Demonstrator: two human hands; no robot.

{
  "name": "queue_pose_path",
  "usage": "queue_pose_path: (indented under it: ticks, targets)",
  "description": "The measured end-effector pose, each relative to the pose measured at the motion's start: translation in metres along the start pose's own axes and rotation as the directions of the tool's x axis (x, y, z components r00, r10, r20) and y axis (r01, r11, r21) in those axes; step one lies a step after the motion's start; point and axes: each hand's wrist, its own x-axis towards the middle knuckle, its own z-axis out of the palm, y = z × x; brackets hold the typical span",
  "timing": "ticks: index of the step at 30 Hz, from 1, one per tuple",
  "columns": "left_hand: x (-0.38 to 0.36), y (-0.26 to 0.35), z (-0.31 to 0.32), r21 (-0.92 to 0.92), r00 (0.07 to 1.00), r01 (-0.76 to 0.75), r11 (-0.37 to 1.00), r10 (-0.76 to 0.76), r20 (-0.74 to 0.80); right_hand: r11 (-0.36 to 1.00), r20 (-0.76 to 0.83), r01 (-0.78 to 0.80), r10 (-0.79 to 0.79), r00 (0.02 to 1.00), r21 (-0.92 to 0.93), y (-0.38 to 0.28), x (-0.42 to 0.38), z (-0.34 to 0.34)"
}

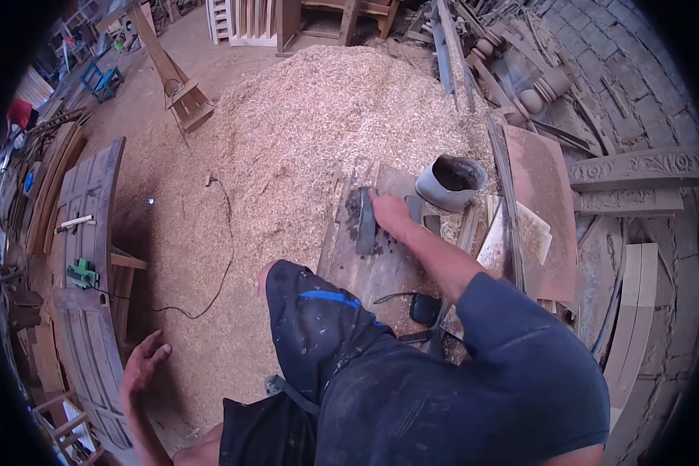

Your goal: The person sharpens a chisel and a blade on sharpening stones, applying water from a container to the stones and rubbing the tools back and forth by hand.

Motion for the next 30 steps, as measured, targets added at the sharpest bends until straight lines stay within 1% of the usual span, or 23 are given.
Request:
queue_pose_path:
  ticks: [1,2,4,5,8,10,11,13,14,16,19,20,22,25,26,29,30]
  targets:
    - [-0.003,0.006,0.002,0.026,1.000,0.005,1.000,-0.005,0.002,0.999,0.017,-0.027,0.027,1.000,0.031,-0.002,0.004,0.001]
    - [-0.005,0.011,0.002,0.046,1.000,0.005,0.999,-0.005,-0.003,0.997,-0.048,0.069,-0.071,0.996,-0.047,0.002,-0.003,0.005]
    - [-0.008,0.013,0.000,-0.005,1.000,-0.026,1.000,0.026,-0.004,0.946,-0.145,0.239,-0.273,0.951,-0.217,0.013,-0.035,0.020]
    - [-0.009,0.013,0.002,-0.028,0.999,-0.034,0.999,0.034,0.004,0.953,-0.139,0.230,-0.259,0.956,-0.195,0.014,-0.030,0.017]
    - [-0.009,0.011,0.003,-0.073,1.000,0.004,0.997,-0.006,-0.019,0.977,-0.123,0.168,-0.184,0.975,-0.130,0.014,-0.003,0.002]
    - [-0.009,0.015,0.005,-0.002,1.000,0.016,1.000,-0.016,-0.019,0.988,-0.119,0.108,-0.121,0.986,-0.111,0.006,0.012,0.001]
    - [-0.010,0.017,0.005,0.032,1.000,0.018,0.999,-0.017,-0.023,0.982,-0.116,0.138,-0.153,0.981,-0.133,0.007,0.000,0.009]
    - [-0.012,0.021,0.004,0.007,1.000,-0.025,1.000,0.025,0.003,0.960,-0.124,0.203,-0.229,0.966,-0.191,0.007,-0.027,0.017]
    - [-0.012,0.021,0.005,-0.006,0.999,-0.044,0.999,0.044,0.020,0.960,-0.114,0.200,-0.225,0.968,-0.197,0.007,-0.026,0.012]
    - [-0.009,0.010,0.003,-0.034,1.000,-0.027,0.999,0.027,-0.001,0.962,-0.077,0.189,-0.207,0.975,-0.198,0.011,-0.030,0.013]
    - [-0.003,0.002,0.004,-0.020,1.000,-0.004,1.000,0.004,-0.017,0.991,-0.073,0.080,-0.088,0.993,-0.105,0.011,0.017,0.006]
    - [-0.003,0.002,0.003,-0.010,1.000,0.002,1.000,-0.003,-0.023,0.995,-0.082,0.089,-0.092,0.992,-0.046,0.012,0.013,0.014]
    - [-0.007,0.013,0.004,0.018,1.000,-0.001,1.000,0.001,0.012,0.991,-0.120,0.115,-0.106,0.987,0.063,0.007,0.002,0.019]
    - [-0.006,0.015,0.002,-0.007,0.999,-0.030,1.000,0.030,0.017,0.994,-0.180,0.100,-0.104,0.978,-0.033,0.004,-0.021,0.043]
    - [-0.006,0.013,0.002,-0.018,0.999,-0.035,0.999,0.035,0.019,0.994,-0.202,0.108,-0.104,0.974,0.009,0.006,-0.013,0.048]
    - [0.001,0.008,0.000,-0.025,1.000,0.009,1.000,-0.009,-0.007,0.987,-0.216,0.084,-0.053,0.975,0.136,0.006,0.025,0.031]
    - [0.003,0.007,0.003,-0.032,1.000,0.005,0.999,-0.004,0.006,0.982,-0.288,0.088,-0.036,0.957,0.170,0.004,0.034,0.031]
